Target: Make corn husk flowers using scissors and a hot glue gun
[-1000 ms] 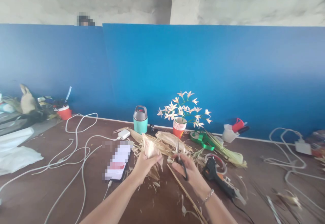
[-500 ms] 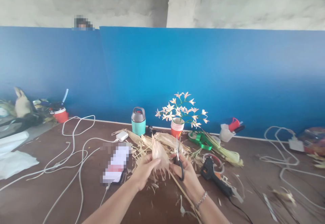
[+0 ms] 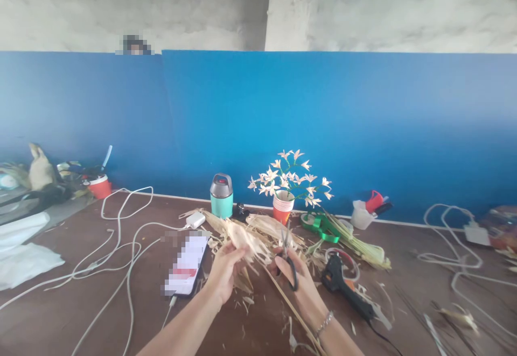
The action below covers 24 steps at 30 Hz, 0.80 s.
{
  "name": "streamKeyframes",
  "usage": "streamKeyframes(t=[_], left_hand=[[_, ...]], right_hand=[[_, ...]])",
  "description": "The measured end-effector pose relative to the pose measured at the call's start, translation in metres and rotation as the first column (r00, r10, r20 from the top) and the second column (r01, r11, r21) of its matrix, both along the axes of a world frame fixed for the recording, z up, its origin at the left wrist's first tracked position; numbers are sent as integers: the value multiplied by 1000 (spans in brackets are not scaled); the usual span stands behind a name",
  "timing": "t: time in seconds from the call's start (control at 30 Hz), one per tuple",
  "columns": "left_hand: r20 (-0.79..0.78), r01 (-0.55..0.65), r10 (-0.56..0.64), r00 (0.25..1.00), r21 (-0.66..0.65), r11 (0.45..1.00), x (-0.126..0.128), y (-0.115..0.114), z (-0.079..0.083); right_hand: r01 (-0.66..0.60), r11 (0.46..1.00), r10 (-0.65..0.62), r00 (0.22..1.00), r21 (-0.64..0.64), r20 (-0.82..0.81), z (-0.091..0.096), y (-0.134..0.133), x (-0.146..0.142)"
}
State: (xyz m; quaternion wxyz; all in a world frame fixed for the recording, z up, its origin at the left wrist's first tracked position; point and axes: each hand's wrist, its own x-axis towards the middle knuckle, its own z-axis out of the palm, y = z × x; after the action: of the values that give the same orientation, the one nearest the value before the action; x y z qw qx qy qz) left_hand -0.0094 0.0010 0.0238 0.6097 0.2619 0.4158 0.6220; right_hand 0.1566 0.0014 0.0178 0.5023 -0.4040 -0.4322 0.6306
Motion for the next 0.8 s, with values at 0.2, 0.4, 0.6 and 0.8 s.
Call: streamKeyframes(t=[0.2,0.4,0.6,0.8], left_hand=[[168,-265,260,951,5,964,-8,11,-7],[300,-380,373,878,-37,924,-10,16,-8],[91,-312,318,944,-77,947,4,2,-9],[-14,-250,250,968,-14,968,24,-12,-8]], right_hand=[[-215,976,199,941,28,273,3,-2,3],[-470,874,474,776,-119,415,-6,0,10],[-443,896,416,820,-24,394,-14,-4,-6],[-357,932,326,902,65,282,-5,-11,-21]])
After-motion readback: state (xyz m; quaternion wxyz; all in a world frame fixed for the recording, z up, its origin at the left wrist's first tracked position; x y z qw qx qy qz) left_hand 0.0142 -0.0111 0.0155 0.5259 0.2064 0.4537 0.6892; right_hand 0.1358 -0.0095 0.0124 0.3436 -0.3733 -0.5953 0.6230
